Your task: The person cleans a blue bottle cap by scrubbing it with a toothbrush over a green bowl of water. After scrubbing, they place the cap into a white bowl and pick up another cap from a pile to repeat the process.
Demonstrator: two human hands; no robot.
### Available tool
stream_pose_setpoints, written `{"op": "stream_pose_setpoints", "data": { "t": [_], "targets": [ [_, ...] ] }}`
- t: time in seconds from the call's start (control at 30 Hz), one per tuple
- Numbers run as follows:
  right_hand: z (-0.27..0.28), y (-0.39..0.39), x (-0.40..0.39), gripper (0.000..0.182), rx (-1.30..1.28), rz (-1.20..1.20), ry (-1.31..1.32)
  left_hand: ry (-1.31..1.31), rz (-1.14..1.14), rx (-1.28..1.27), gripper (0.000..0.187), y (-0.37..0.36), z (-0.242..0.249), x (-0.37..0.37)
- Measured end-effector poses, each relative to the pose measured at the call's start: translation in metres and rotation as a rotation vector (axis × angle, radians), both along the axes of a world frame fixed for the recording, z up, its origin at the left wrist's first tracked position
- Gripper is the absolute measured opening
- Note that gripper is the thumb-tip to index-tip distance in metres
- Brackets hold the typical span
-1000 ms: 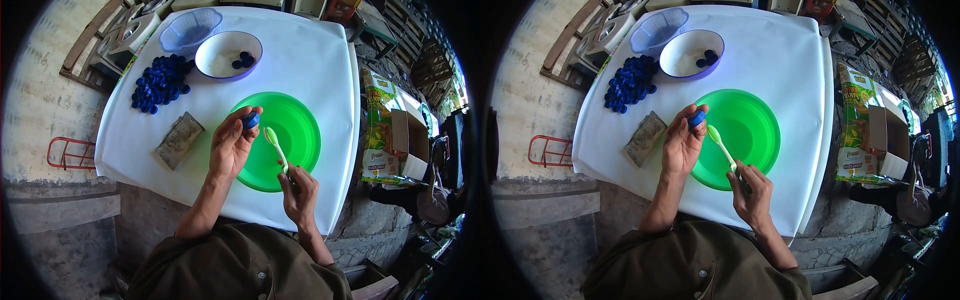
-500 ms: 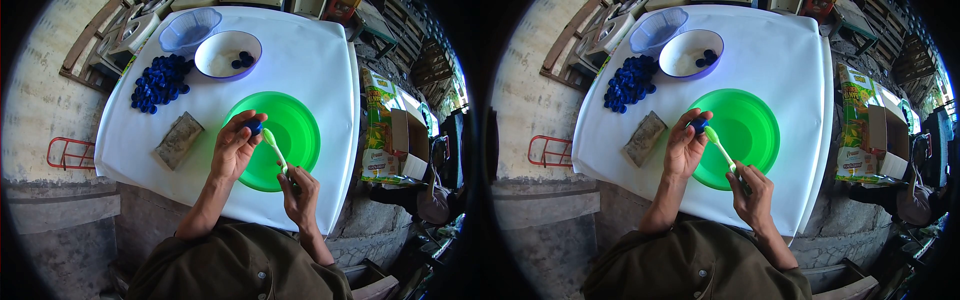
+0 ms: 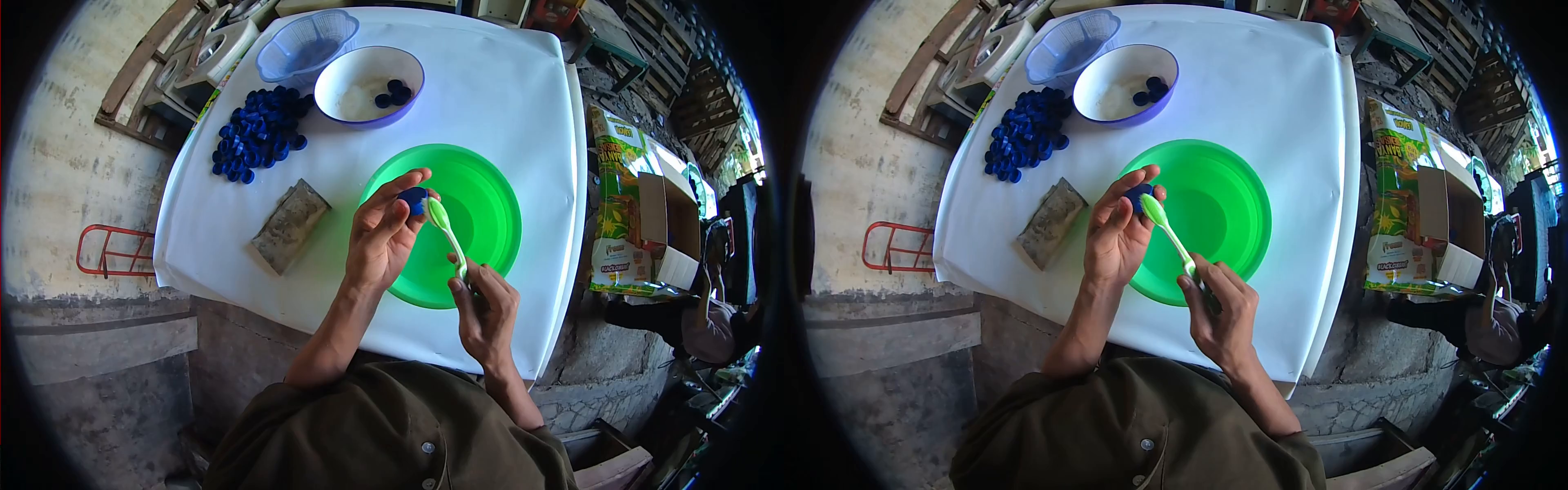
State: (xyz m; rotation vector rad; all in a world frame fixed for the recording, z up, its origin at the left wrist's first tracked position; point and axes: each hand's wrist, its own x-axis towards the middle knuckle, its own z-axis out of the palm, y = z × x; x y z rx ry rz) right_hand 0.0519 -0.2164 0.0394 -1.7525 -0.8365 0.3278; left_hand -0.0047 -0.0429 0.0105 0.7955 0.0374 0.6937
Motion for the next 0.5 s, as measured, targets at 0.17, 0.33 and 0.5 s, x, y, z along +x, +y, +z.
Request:
{"op": "stream_pose_setpoints", "data": {
  "t": [0.17,0.33,0.5],
  "targets": [
    [-0.010,0.007,-0.005,0.026,0.000,0.007,-0.035,-0.032,0.012,-0.082,0.033,-0.001,0.002,0.001],
    [-0.006,0.004,-0.006,0.027,-0.021,0.004,-0.007,-0.026,0.058,-0.119,0.028,-0.003,-0.003,-0.001],
    [-0.011,0.016,-0.007,0.028,0.029,-0.024,-0.054,-0.024,0.069,-0.135,0.028,-0.010,-0.001,0.002]
  ]
}}
